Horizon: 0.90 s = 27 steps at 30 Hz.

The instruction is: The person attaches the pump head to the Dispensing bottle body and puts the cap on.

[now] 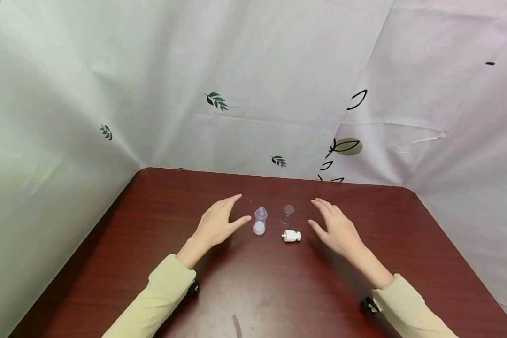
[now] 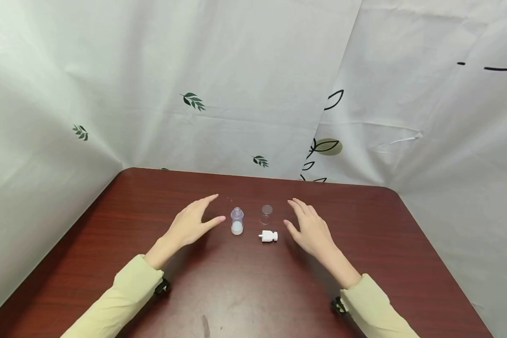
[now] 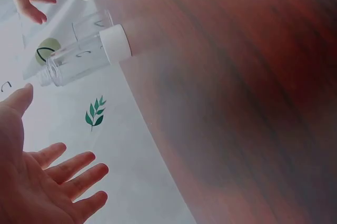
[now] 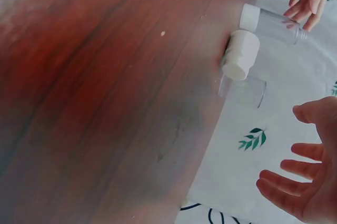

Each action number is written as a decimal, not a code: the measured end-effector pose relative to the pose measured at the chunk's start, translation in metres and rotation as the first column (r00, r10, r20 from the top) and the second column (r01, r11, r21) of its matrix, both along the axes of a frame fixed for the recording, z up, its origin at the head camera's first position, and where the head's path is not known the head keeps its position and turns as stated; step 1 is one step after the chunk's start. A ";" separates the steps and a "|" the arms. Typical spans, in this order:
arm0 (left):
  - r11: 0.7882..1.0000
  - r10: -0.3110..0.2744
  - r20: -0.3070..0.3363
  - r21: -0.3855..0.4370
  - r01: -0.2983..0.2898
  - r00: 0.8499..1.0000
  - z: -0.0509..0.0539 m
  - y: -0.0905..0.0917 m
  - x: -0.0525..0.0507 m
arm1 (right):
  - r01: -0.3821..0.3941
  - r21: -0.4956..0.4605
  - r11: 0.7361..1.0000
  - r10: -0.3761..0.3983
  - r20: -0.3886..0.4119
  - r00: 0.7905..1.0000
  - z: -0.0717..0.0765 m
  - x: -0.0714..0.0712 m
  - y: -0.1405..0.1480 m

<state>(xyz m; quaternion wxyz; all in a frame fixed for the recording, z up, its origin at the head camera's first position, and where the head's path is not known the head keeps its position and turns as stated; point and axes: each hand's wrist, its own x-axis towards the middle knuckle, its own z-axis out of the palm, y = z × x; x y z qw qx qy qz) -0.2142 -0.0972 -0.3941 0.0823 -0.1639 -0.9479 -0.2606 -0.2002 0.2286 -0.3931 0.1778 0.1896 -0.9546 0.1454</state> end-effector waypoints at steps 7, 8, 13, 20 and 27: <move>1.000 -0.004 0.025 0.021 0.004 1.000 -0.001 0.006 0.001 | -0.018 -0.021 1.000 0.018 0.012 1.000 -0.001 0.003 -0.007; 0.999 -0.007 0.039 0.040 0.005 0.999 -0.001 0.006 0.001 | -0.023 -0.022 0.999 0.023 0.009 1.000 -0.001 0.002 -0.007; 0.990 -0.029 0.090 0.142 0.016 0.996 -0.001 0.010 0.001 | -0.032 -0.040 0.999 0.033 0.015 0.999 -0.003 0.001 -0.010; 0.974 -0.061 0.115 0.224 0.034 0.991 -0.003 0.014 -0.001 | -0.026 -0.095 0.995 0.034 0.075 0.997 -0.005 -0.002 -0.014; 0.930 -0.117 0.140 0.363 0.059 0.983 -0.009 0.016 -0.004 | -0.044 -0.149 0.988 0.063 0.122 0.991 -0.008 -0.005 -0.016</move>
